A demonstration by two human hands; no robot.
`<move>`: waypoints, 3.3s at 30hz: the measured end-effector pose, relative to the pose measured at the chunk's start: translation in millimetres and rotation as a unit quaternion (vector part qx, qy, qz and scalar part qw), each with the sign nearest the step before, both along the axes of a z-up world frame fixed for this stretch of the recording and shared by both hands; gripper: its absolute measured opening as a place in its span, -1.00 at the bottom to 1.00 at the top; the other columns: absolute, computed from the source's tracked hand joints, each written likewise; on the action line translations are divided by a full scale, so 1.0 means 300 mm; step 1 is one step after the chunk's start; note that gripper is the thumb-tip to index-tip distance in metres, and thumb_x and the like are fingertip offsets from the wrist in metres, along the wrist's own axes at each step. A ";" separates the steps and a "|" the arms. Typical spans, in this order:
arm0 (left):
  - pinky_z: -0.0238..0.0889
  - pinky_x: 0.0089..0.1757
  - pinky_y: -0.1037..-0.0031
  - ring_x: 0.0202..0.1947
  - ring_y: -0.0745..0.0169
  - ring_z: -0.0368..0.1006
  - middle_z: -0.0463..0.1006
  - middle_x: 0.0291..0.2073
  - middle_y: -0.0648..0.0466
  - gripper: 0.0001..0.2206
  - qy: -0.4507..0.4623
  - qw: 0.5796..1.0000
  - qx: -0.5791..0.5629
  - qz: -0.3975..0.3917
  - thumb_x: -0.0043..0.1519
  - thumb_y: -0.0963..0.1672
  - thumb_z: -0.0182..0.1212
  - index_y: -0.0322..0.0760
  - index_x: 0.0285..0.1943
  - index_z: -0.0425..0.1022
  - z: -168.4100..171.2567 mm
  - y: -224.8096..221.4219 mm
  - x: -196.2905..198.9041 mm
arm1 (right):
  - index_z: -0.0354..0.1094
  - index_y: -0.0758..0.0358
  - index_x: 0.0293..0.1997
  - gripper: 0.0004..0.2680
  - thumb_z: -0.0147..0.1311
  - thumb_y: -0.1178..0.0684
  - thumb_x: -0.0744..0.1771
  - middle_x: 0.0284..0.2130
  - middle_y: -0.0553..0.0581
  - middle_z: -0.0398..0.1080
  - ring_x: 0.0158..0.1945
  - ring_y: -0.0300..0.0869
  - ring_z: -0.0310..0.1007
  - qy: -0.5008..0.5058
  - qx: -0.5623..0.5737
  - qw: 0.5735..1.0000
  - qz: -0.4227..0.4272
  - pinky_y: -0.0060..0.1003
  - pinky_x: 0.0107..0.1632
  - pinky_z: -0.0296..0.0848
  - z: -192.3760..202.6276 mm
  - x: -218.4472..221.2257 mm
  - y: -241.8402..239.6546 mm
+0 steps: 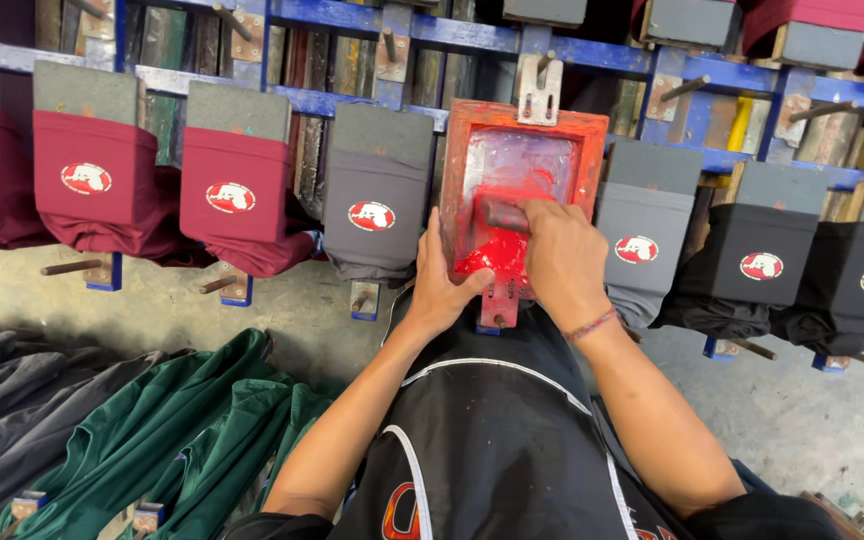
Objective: The person uses a squeegee to apply red ink through a screen printing frame onto a series of garments stretched on a rack. The person moves along the rack, printing a logo onto each garment in sequence.
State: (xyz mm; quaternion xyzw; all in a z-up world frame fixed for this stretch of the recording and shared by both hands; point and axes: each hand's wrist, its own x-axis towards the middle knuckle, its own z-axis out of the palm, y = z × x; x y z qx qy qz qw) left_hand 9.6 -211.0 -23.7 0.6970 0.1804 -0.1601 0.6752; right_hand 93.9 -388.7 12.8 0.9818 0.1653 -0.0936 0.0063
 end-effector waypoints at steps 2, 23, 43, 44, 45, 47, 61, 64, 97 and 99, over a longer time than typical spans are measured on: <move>-0.32 0.36 -0.11 0.47 -0.48 -0.17 -0.07 0.42 -0.34 0.23 -0.003 1.000 -0.007 0.000 -0.13 0.22 0.39 -0.17 0.63 -0.38 0.004 0.009 -0.002 | 0.43 -0.32 -0.03 -0.76 0.04 0.08 0.29 -0.29 -0.24 0.48 -0.09 -0.23 0.51 -0.028 -0.016 0.999 0.011 -0.30 -0.25 0.51 0.024 -0.058 0.023; -0.14 0.32 0.01 0.41 -0.37 0.03 0.07 0.35 -0.35 0.20 -0.088 0.994 0.012 0.065 -0.17 0.14 0.52 -0.28 0.60 -0.19 0.091 -0.019 -0.044 | -0.29 0.23 0.56 0.00 0.24 -0.48 0.07 0.44 0.24 -0.07 0.47 -0.02 -0.07 0.124 0.637 0.739 -0.182 -0.06 0.47 -0.02 -0.131 -0.172 -0.204; 0.01 0.30 0.10 0.37 -0.34 0.18 0.23 0.29 -0.33 0.15 0.073 0.991 0.026 0.107 -0.20 0.20 0.48 -0.24 0.57 -0.03 0.226 -0.630 0.092 | -0.16 0.24 0.55 -0.20 0.23 -0.27 0.20 0.16 0.36 0.26 0.18 0.04 0.29 0.175 0.599 0.730 -0.279 0.01 0.19 0.37 -0.049 -0.042 -0.791; 0.02 0.30 0.07 0.36 -0.37 0.18 0.23 0.29 -0.36 0.15 0.057 0.992 0.034 0.106 -0.19 0.20 0.47 -0.25 0.57 -0.03 0.227 -0.636 0.102 | -0.16 0.26 0.54 -0.22 0.18 -0.30 0.22 0.18 0.39 0.24 0.21 0.07 0.28 0.166 0.602 0.736 -0.260 0.03 0.21 0.35 -0.060 -0.032 -0.798; 0.02 0.30 0.04 0.35 -0.40 0.18 0.22 0.29 -0.38 0.15 0.041 0.993 0.041 0.105 -0.19 0.21 0.46 -0.27 0.56 -0.02 0.228 -0.641 0.111 | -0.17 0.28 0.54 -0.23 0.14 -0.33 0.24 0.20 0.42 0.23 0.23 0.09 0.27 0.158 0.605 0.742 -0.242 0.04 0.23 0.34 -0.071 -0.022 -0.803; 0.02 0.29 0.03 0.35 -0.42 0.18 0.23 0.28 -0.40 0.15 0.030 0.993 0.043 0.107 -0.19 0.22 0.45 -0.28 0.56 -0.03 0.194 -0.648 0.100 | -0.17 0.30 0.54 -0.21 0.16 -0.35 0.23 0.19 0.45 0.22 0.24 0.13 0.26 0.138 0.606 0.751 -0.224 0.07 0.24 0.32 -0.160 -0.039 -0.839; -0.22 0.35 -0.03 0.45 -0.44 -0.05 0.03 0.39 -0.35 0.20 0.017 0.998 0.036 0.041 -0.13 0.22 0.40 -0.23 0.62 -0.25 0.105 -0.631 0.069 | 0.00 0.25 0.44 -0.14 0.44 -0.28 0.07 0.32 0.23 0.02 0.42 0.12 0.04 0.053 0.449 0.889 -0.074 0.00 0.39 0.09 0.203 -0.035 -0.696; -0.26 0.34 -0.09 0.45 -0.47 -0.08 -0.02 0.39 -0.36 0.23 -0.007 0.999 0.033 0.024 -0.13 0.23 0.39 -0.21 0.62 -0.33 0.053 -0.626 0.068 | 0.25 -0.06 0.30 -0.36 0.40 -0.20 0.09 0.21 0.00 0.21 0.22 -0.07 0.27 0.018 0.107 0.992 0.064 -0.07 0.04 0.31 0.171 -0.061 -0.634; -0.22 0.31 -0.16 0.42 -0.50 -0.03 0.00 0.36 -0.37 0.31 -0.002 0.998 0.054 0.008 -0.26 0.22 0.44 -0.22 0.62 -0.34 0.340 -0.719 0.103 | -0.39 0.15 0.57 0.00 0.32 -0.31 0.06 0.32 0.25 0.08 0.35 0.02 0.14 0.157 0.669 0.683 -0.247 -0.04 0.38 0.20 -0.027 -0.131 -0.953; -0.19 0.32 -0.05 0.42 -0.47 -0.02 0.04 0.34 -0.37 0.27 0.048 0.998 0.028 -0.010 -0.21 0.23 0.41 -0.27 0.61 -0.31 0.407 -0.823 0.141 | -0.32 0.17 0.59 -0.09 0.26 -0.20 0.12 0.23 0.25 0.16 0.25 0.03 0.25 0.157 0.661 0.660 -0.322 -0.07 0.28 0.33 -0.073 -0.152 -1.112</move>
